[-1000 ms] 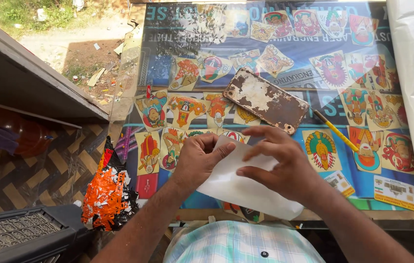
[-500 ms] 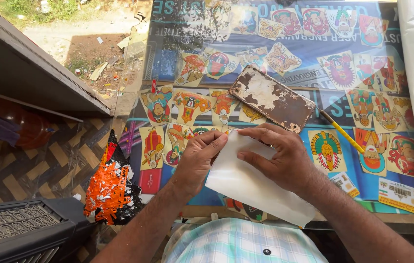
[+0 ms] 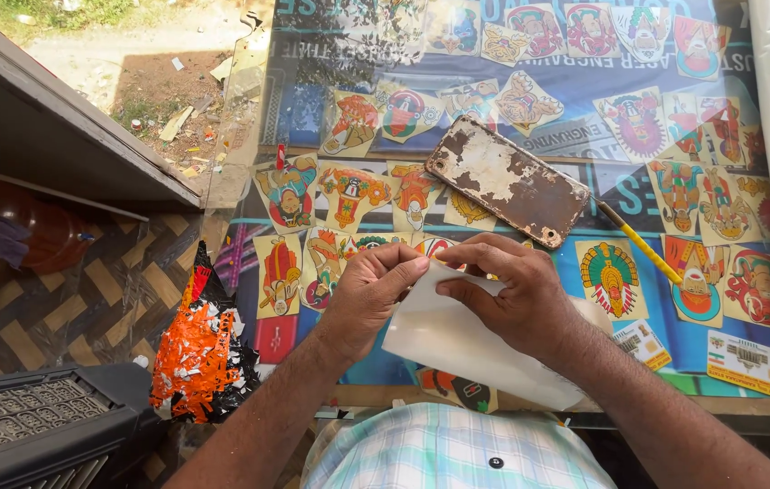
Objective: The person applies a screen protector to a mobile phone by first cutting a piece of white vinyl to size using a utility knife and then peeling and adhering the protector onto the screen of the device.
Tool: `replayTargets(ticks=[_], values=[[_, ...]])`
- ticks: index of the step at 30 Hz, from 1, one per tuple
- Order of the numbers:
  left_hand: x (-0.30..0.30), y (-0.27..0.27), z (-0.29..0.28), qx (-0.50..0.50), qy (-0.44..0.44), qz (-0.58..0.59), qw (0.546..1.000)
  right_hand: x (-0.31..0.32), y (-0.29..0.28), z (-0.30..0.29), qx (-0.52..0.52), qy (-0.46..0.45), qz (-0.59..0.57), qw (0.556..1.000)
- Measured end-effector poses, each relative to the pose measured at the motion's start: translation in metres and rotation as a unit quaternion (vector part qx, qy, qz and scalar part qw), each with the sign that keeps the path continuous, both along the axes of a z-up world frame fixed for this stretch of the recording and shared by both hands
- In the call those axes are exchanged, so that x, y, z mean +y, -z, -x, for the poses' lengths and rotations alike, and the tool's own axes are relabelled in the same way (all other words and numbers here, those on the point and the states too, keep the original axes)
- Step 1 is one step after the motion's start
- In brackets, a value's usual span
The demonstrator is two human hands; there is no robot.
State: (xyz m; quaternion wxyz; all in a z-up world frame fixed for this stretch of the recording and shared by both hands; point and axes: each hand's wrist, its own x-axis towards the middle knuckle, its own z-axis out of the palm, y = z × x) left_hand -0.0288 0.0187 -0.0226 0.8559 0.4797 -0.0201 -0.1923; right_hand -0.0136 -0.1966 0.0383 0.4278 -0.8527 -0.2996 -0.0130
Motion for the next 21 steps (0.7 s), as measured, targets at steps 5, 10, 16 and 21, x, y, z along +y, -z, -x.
replayTargets(ticks=[5, 10, 16, 21], values=[[0.006, -0.006, -0.001, 0.008, 0.016, -0.002, 1.0, -0.005, 0.011, 0.0, -0.012, 0.006, -0.037, 0.999], [0.009, -0.015, -0.002, 0.007, 0.037, -0.024, 0.999, -0.006, 0.004, -0.002, -0.017, -0.036, -0.008, 0.999], [0.011, -0.018, -0.004, 0.029, 0.046, -0.058, 0.997, -0.001, -0.001, -0.001, -0.017, -0.058, 0.001, 0.998], [0.013, -0.019, -0.004, 0.099, 0.084, -0.036, 0.991, -0.002, -0.002, 0.001, -0.017, -0.057, -0.007, 0.998]])
